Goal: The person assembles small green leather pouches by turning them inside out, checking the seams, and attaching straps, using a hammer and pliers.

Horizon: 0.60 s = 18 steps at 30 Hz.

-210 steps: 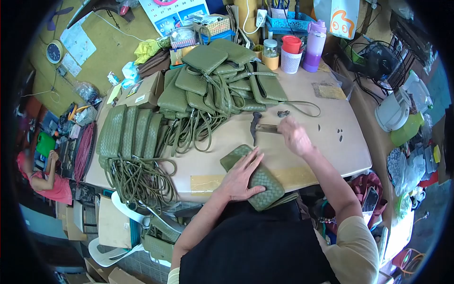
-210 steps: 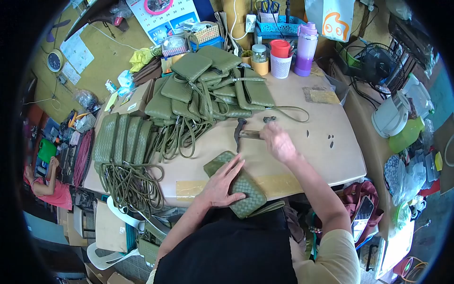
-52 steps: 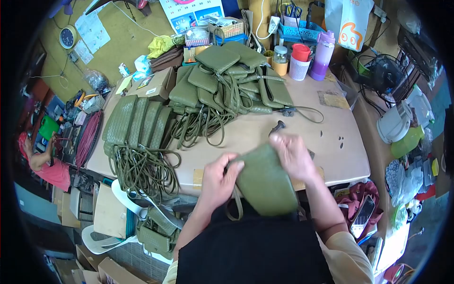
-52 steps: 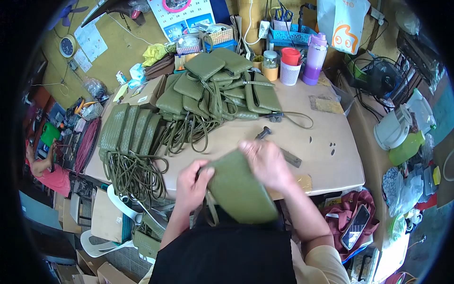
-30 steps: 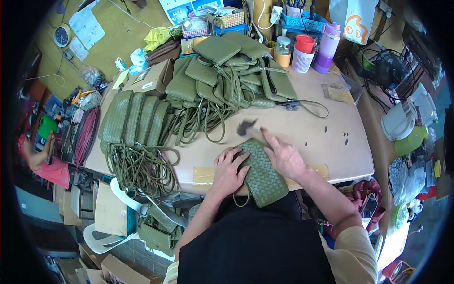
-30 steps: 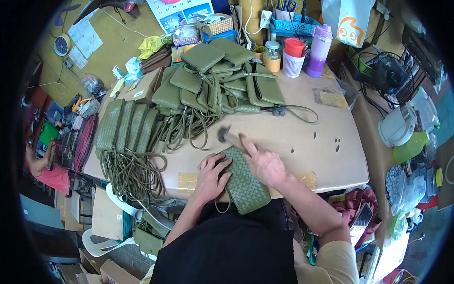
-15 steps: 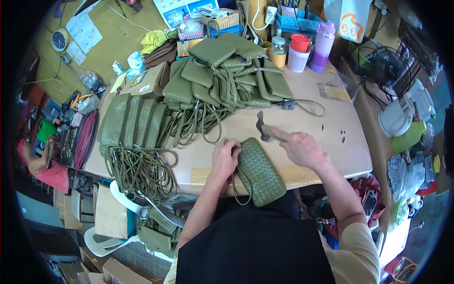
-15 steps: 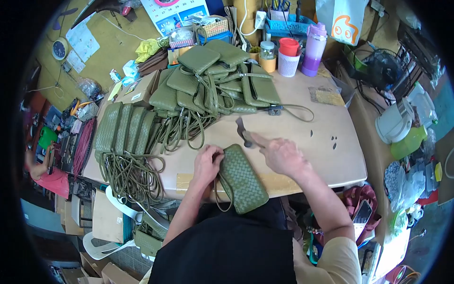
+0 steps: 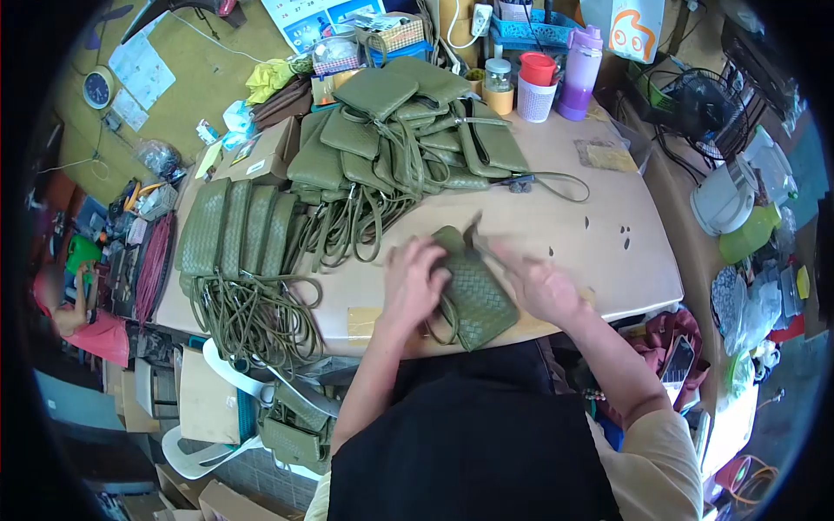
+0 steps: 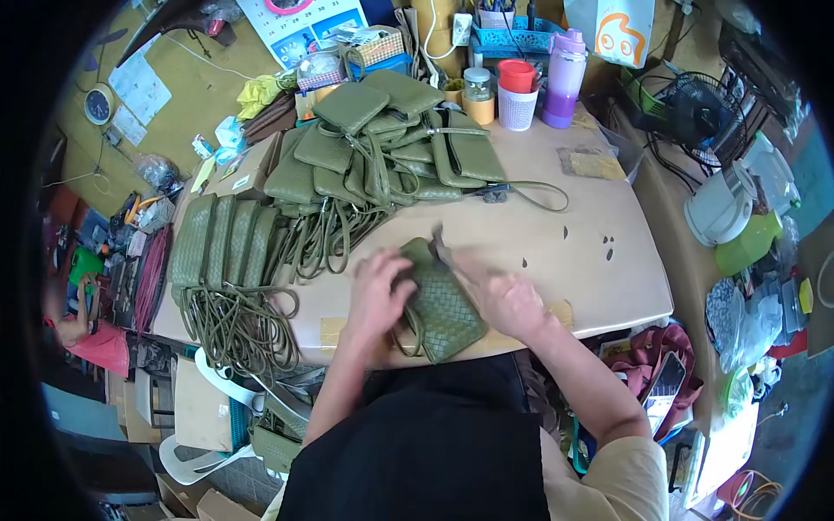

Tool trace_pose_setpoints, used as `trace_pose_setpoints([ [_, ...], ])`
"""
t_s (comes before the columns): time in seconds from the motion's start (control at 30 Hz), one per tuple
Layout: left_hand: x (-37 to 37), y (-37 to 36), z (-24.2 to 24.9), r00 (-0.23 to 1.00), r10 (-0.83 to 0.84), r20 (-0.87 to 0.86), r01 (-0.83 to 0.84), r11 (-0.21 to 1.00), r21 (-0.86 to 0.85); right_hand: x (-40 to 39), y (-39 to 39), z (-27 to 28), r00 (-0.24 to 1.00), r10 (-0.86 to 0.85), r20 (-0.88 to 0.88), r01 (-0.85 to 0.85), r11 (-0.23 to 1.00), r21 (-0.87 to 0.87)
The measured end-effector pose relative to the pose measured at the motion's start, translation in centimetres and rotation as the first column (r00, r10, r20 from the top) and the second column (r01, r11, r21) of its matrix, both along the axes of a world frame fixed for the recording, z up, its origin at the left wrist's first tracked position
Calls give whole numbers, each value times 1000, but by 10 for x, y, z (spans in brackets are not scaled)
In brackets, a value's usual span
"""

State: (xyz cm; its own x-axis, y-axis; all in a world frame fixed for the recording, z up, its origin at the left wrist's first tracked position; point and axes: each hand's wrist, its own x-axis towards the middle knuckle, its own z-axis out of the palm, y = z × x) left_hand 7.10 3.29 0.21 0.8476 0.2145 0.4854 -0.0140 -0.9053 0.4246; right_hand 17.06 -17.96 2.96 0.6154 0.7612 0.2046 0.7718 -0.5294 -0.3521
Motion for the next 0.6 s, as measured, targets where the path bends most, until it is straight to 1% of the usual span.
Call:
trace_pose_setpoints([
  [0.03, -13, -10, 0, 967, -197, -160, 175, 974, -142, -2, -5, -5, 999, 11, 38, -9, 997, -75],
  [0.07, -26, -21, -4, 894, -326, -307, 309, 945, -102, 4, -15, 2, 999, 7, 38, -5, 997, -77],
  [0.1, -53, -53, -12, 901, -292, -320, 339, 935, 105, 10, -25, 26, 997, 66, 30, -65, 996, -56],
  [0.13, -56, -55, -16, 904, -277, -326, 323, 942, 93, 10, -29, 36, 993, 115, 20, -114, 993, -22],
  [0.17, -55, -55, -21, 908, -262, -327, 303, 950, 81, 8, -27, 33, 994, 109, 19, -109, 994, -19],
  [0.2, -49, -55, -23, 906, -267, -329, 308, 948, 80, 2, -25, 27, 998, 58, 30, -62, 989, 136],
  [0.23, -41, -56, -24, 939, -206, -277, 238, 967, 88, -4, -26, 22, 999, 6, 32, -15, 959, 284],
  [0.27, -37, -57, -25, 964, -143, -226, 166, 982, 90, -12, -32, 17, 1000, 2, 25, -9, 961, 278],
  [0.3, -35, -57, -26, 962, -150, -228, 174, 981, 89, -17, -38, 14, 999, -39, -4, 39, 999, 34],
  [0.33, -33, -56, -27, 971, -145, -191, 161, 984, 71, -22, -42, 15, 996, -90, -25, 83, 974, -211],
  [0.37, -31, -60, -30, 979, -137, -150, 145, 988, 44, -20, -52, 25, 995, -101, -25, 93, 972, -217],
  [0.4, -32, -62, -36, 987, -155, -50, 157, 987, 24, -13, -59, 52, 995, -69, -65, 52, 972, -230],
  [0.43, -35, -61, -37, 985, -165, -60, 166, 986, 20, -13, -65, 64, 992, -43, -121, 14, 972, -235],
  [0.47, -35, -59, -38, 981, -187, -60, 187, 982, 0, -11, -73, 50, 1000, 25, -1, -25, 999, -33],
  [0.5, -34, -57, -39, 977, -205, -58, 204, 979, -24, -14, -71, 36, 1000, 21, -4, -21, 999, -36],
  [0.57, -37, -58, -33, 972, -218, -83, 218, 976, -13, -28, -67, 9, 998, -54, 12, 50, 972, 228],
  [0.6, -38, -58, -28, 967, -228, -111, 228, 974, -18, -37, -73, 6, 998, -35, 48, 36, 999, -36],
])
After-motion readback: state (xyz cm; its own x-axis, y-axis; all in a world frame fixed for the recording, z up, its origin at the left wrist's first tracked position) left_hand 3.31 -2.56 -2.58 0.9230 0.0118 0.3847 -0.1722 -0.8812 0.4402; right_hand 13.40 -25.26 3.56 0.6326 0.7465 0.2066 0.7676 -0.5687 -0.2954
